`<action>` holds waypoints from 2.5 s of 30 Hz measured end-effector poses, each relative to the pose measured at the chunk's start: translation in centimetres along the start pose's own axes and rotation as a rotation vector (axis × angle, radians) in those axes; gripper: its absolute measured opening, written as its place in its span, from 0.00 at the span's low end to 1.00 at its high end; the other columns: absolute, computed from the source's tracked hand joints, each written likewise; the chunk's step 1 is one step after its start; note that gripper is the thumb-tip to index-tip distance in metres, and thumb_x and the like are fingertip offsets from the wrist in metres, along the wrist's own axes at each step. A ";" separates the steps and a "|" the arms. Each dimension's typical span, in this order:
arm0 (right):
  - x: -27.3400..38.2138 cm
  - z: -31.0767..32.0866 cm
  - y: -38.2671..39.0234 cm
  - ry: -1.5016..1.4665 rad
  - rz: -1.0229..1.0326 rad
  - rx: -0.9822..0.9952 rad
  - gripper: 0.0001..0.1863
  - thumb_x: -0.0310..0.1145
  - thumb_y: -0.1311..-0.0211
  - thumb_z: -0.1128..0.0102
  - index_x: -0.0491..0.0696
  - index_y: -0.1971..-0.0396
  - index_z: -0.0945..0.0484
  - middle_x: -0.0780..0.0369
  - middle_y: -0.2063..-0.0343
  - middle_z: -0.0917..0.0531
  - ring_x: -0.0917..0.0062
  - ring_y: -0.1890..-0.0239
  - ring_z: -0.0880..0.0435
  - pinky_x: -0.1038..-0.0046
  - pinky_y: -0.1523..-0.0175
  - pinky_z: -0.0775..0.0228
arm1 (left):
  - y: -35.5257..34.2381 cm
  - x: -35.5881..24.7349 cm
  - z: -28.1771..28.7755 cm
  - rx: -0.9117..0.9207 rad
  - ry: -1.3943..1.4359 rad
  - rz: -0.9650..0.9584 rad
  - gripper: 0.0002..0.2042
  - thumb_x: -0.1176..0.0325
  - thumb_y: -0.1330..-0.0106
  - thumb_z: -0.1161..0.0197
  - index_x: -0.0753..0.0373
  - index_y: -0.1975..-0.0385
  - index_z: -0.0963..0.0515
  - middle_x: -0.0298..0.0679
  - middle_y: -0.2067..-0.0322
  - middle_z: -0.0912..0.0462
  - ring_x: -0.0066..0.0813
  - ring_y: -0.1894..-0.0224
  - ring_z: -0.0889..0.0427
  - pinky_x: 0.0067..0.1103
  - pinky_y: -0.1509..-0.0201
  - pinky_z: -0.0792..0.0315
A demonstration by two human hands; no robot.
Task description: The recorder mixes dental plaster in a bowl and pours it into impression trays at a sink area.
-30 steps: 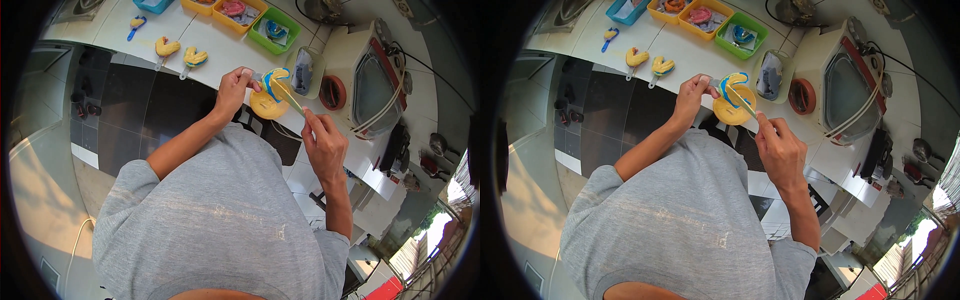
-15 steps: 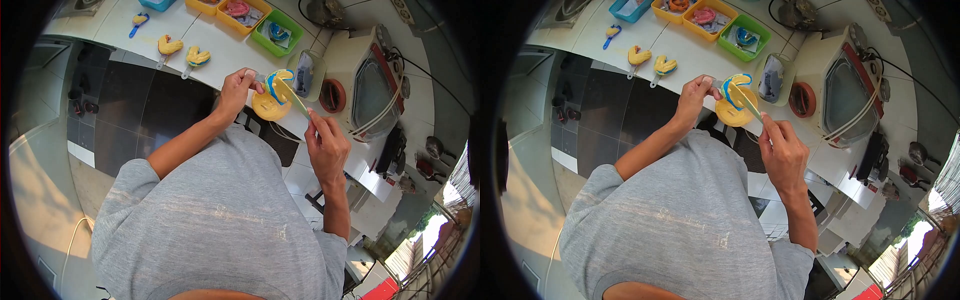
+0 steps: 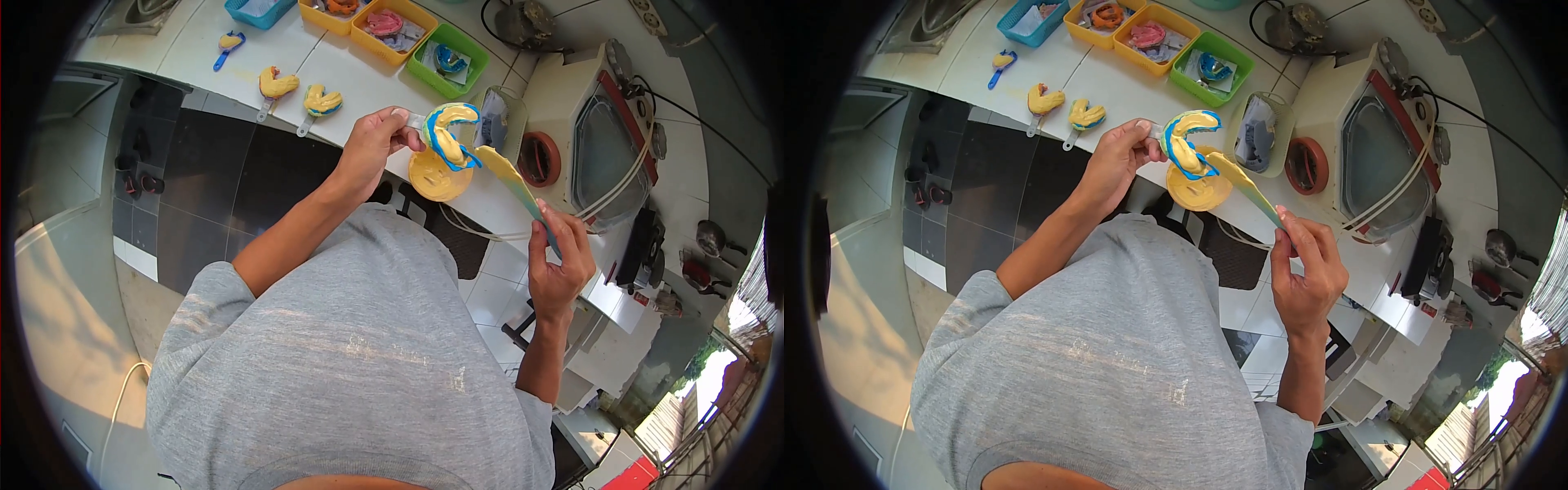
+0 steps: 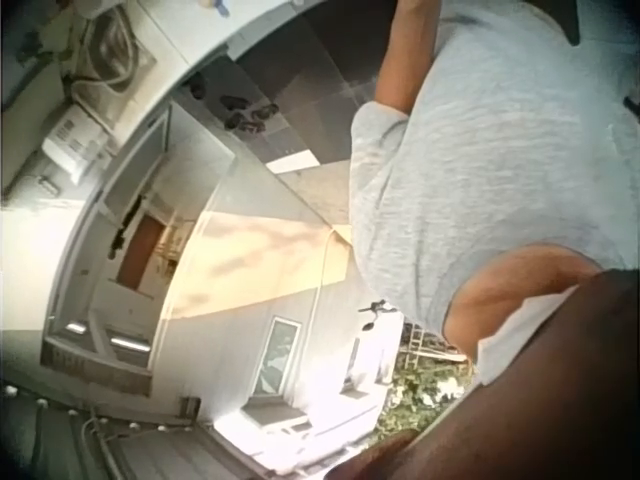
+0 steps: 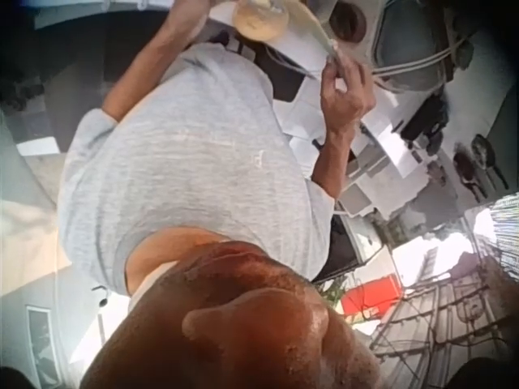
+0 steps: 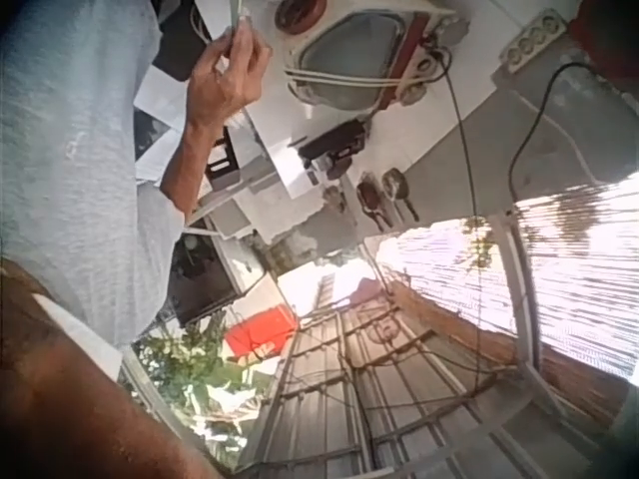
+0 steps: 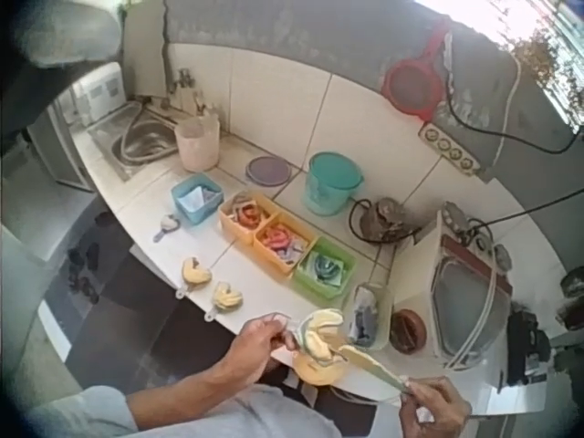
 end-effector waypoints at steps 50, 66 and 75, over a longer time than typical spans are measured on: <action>-8.4 -12.4 4.9 0.026 -0.268 0.380 0.10 0.32 0.39 0.42 0.43 0.62 0.20 0.54 0.77 0.21 0.62 0.77 0.20 0.66 0.69 0.28 | 0.7 4.1 3.1 -0.303 0.024 0.128 0.09 0.62 0.27 0.53 0.56 0.68 0.29 0.31 0.72 0.24 0.27 0.55 0.22 0.32 0.48 0.31; -7.7 -16.6 5.4 -0.201 -0.380 0.330 0.10 0.32 0.42 0.42 0.40 0.69 0.18 0.51 0.77 0.16 0.63 0.75 0.16 0.64 0.69 0.26 | 1.0 7.2 3.4 -0.354 0.182 0.166 0.10 0.65 0.28 0.54 0.58 0.70 0.29 0.35 0.71 0.23 0.35 0.52 0.22 0.50 0.46 0.31; -11.3 -18.6 10.0 -0.910 -0.997 0.450 0.10 0.35 0.37 0.40 0.43 0.63 0.18 0.68 0.79 0.18 0.91 0.83 0.29 0.88 0.79 0.41 | 0.6 5.7 3.0 -0.360 0.028 0.170 0.11 0.61 0.28 0.54 0.55 0.71 0.29 0.31 0.71 0.23 0.27 0.52 0.24 0.39 0.47 0.36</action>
Point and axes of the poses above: each hand's wrist, its own y-axis away from the middle knuckle, its own z-axis out of the back of the hand, x = y × z, the point moved 7 cm from there along -y, towards the middle knuckle
